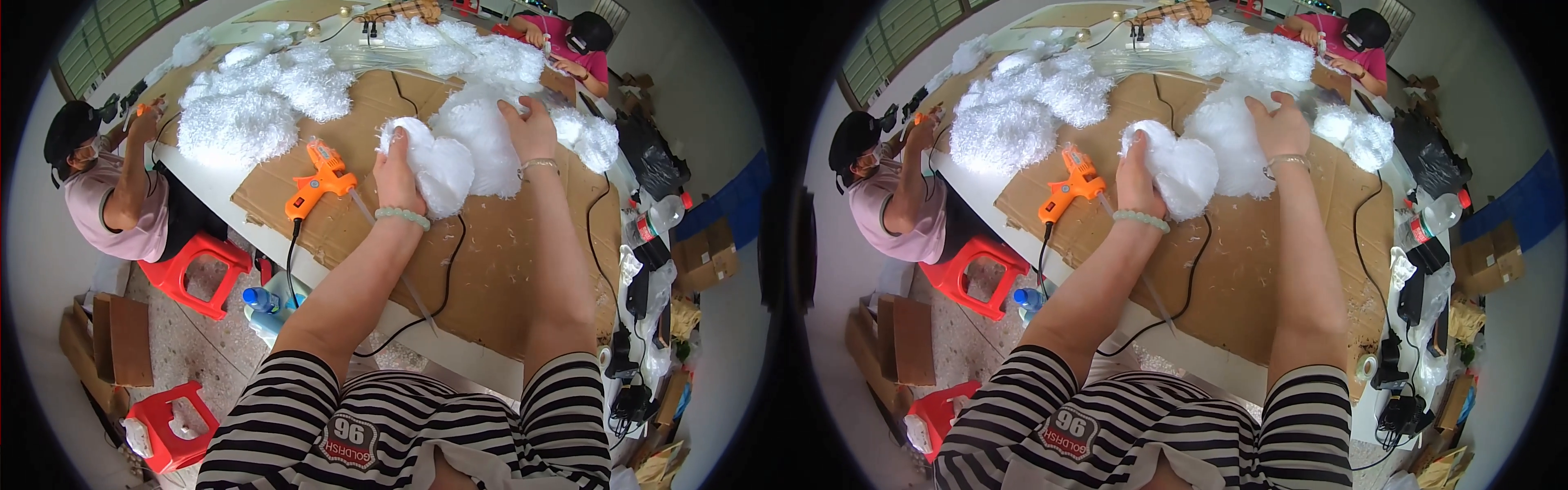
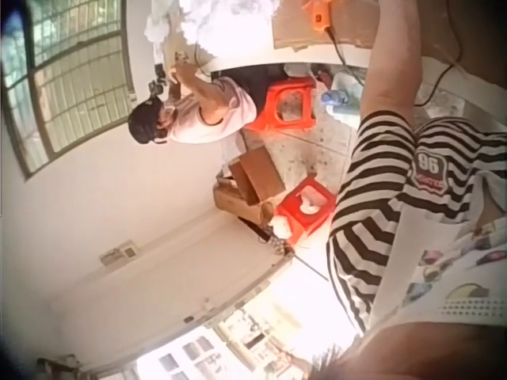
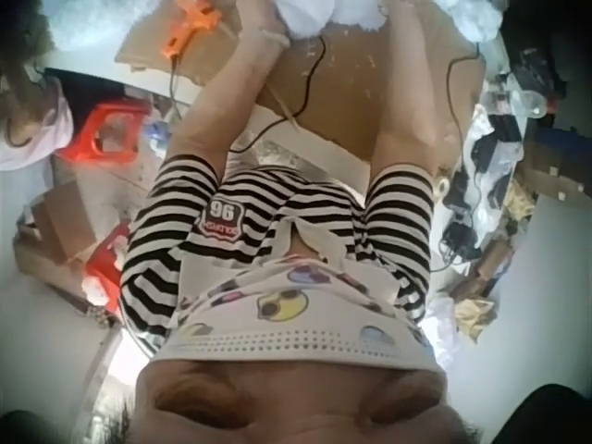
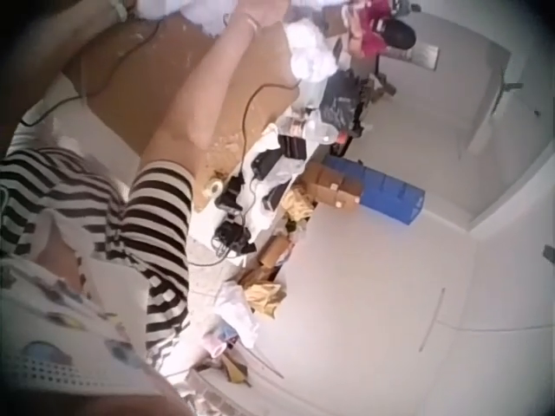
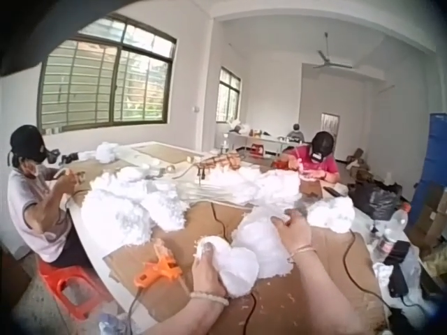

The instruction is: Tearing and preparing fiberfill stuffing for toys at a factory workbench.

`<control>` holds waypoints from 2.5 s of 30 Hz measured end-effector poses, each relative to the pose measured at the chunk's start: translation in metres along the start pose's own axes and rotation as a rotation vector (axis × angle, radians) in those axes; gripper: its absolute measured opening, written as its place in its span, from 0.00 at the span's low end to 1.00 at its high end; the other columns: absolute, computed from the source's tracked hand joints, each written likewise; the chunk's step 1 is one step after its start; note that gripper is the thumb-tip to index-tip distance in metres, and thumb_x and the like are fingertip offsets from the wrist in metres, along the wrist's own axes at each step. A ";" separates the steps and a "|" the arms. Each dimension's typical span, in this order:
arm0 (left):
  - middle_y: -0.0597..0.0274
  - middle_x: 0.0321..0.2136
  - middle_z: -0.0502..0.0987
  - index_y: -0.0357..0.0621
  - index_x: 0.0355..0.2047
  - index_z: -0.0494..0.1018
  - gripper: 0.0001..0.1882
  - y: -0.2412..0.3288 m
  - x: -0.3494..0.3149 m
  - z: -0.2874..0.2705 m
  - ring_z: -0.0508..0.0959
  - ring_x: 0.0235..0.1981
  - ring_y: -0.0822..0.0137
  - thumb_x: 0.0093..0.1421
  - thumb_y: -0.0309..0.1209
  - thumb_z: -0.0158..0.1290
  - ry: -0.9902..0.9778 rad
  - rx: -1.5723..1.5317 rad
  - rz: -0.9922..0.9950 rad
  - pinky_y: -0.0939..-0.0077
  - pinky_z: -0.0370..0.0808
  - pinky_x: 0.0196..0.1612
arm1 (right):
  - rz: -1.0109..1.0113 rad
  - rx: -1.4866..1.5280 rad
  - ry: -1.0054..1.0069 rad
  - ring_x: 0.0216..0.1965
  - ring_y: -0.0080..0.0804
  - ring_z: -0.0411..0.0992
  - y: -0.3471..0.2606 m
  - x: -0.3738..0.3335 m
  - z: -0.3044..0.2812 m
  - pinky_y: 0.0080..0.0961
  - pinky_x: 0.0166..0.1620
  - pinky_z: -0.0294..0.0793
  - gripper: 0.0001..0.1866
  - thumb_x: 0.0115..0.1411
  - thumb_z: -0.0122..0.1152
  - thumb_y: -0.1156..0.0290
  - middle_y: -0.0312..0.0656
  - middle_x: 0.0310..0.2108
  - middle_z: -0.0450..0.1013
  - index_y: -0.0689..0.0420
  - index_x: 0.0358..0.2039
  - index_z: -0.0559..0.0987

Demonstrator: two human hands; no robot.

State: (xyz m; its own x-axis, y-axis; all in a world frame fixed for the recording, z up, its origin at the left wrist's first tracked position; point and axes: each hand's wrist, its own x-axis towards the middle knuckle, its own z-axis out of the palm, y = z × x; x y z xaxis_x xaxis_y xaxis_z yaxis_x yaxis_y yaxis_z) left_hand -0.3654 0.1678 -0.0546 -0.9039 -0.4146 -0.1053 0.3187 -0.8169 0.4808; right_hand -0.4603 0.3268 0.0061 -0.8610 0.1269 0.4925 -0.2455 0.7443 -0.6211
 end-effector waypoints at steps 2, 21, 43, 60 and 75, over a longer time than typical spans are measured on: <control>0.58 0.35 0.72 0.40 0.39 0.65 0.15 0.004 -0.002 0.002 0.74 0.34 0.65 0.57 0.38 0.49 -0.039 -0.054 0.007 0.69 0.73 0.36 | -0.202 0.156 -0.026 0.19 0.23 0.65 -0.021 -0.019 -0.011 0.19 0.25 0.66 0.14 0.47 0.63 0.65 0.37 0.16 0.67 0.60 0.32 0.75; 0.57 0.31 0.75 0.35 0.34 0.70 0.10 0.004 -0.010 0.006 0.76 0.28 0.68 0.49 0.21 0.54 -0.270 0.214 -0.067 0.74 0.74 0.31 | 0.189 1.152 -0.678 0.24 0.16 0.65 -0.021 -0.058 -0.014 0.15 0.28 0.64 0.05 0.52 0.58 0.74 0.32 0.23 0.70 0.61 0.29 0.74; 0.53 0.37 0.71 0.35 0.42 0.64 0.17 0.005 0.000 0.003 0.74 0.36 0.60 0.55 0.33 0.48 0.079 0.065 -0.044 0.67 0.73 0.38 | 0.139 0.499 0.008 0.18 0.24 0.68 -0.008 -0.010 0.003 0.18 0.22 0.71 0.14 0.48 0.60 0.71 0.42 0.25 0.71 0.67 0.33 0.72; 0.60 0.27 0.75 0.37 0.33 0.70 0.11 0.003 -0.007 0.004 0.75 0.26 0.70 0.47 0.23 0.57 -0.165 0.239 -0.011 0.76 0.72 0.28 | 0.149 1.033 -0.543 0.21 0.17 0.63 -0.030 -0.065 0.000 0.13 0.25 0.61 0.01 0.50 0.57 0.77 0.31 0.20 0.68 0.60 0.25 0.74; 0.58 0.26 0.72 0.38 0.30 0.66 0.09 0.006 0.001 0.002 0.72 0.25 0.67 0.52 0.29 0.53 0.231 0.127 0.049 0.72 0.71 0.28 | 0.015 1.515 -0.139 0.39 0.27 0.71 0.005 0.006 -0.052 0.23 0.41 0.72 0.10 0.54 0.54 0.75 0.43 0.38 0.71 0.63 0.37 0.71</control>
State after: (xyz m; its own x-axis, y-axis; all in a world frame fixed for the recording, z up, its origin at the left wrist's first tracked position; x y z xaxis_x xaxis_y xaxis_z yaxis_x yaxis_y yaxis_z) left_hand -0.3650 0.1633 -0.0506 -0.7945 -0.5450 -0.2677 0.3090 -0.7425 0.5943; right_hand -0.4441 0.3654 0.0376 -0.8800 0.0025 0.4750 -0.3735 -0.6213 -0.6888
